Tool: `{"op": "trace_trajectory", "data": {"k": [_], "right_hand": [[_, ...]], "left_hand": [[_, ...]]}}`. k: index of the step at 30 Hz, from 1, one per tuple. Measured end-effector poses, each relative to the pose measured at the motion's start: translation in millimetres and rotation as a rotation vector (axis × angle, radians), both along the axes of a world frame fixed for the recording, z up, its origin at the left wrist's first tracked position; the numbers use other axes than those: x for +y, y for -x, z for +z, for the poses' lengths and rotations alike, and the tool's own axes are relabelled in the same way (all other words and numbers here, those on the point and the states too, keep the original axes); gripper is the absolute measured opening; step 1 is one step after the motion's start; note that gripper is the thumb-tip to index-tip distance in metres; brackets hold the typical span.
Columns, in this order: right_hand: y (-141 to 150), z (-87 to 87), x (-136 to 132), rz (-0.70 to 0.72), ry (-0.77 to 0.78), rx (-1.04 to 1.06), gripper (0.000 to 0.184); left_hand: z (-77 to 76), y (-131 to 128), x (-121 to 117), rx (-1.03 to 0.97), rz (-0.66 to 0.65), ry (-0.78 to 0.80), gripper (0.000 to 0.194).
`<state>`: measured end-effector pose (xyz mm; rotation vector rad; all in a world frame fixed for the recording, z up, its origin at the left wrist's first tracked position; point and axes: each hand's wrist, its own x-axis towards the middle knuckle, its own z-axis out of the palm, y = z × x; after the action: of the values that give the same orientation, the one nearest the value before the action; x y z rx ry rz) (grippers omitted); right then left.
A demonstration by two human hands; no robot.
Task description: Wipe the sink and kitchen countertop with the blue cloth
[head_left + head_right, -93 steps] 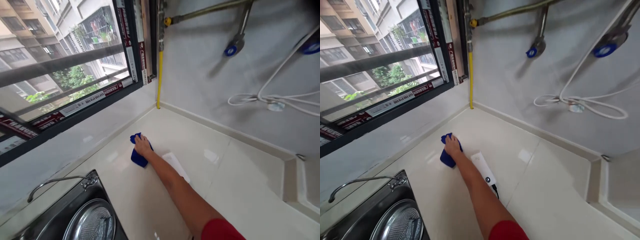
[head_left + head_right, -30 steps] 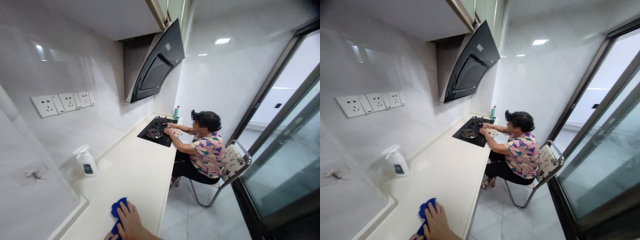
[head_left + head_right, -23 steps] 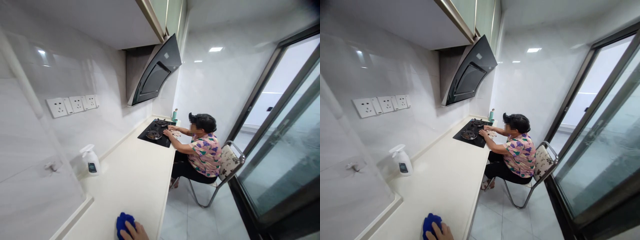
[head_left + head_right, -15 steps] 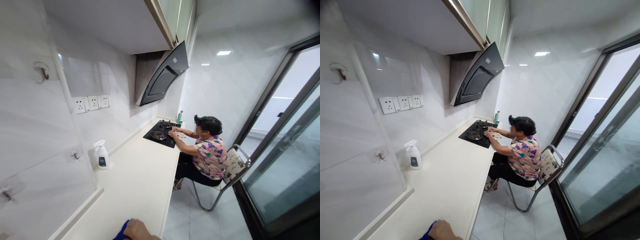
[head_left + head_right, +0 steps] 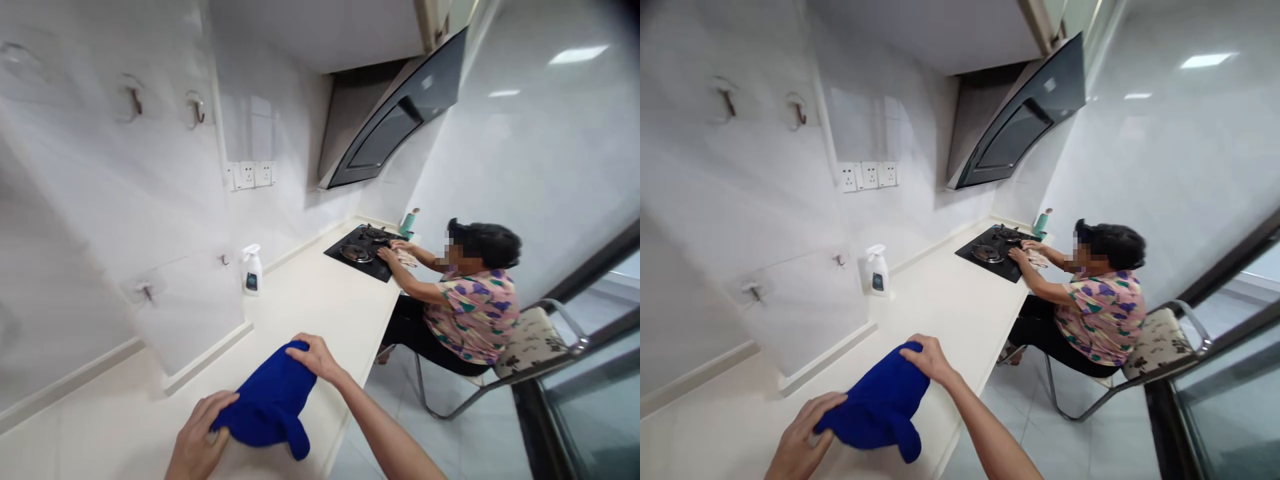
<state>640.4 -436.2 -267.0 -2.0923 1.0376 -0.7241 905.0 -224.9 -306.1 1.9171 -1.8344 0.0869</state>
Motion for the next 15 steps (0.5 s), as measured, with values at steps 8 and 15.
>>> {"op": "trace_trajectory", "data": {"k": [8, 15], "right_hand": [[-18.0, -80.4, 24.6, -0.093, 0.147, 0.193, 0.062], [-36.1, -138.5, 90.4, 0.215, 0.285, 0.45, 0.067]], "left_hand": [[-37.4, 16.0, 16.5, -0.048, 0.183, 0.011, 0.042], [-66.3, 70.2, -21.0, -0.094, 0.114, 0.047, 0.047]]}}
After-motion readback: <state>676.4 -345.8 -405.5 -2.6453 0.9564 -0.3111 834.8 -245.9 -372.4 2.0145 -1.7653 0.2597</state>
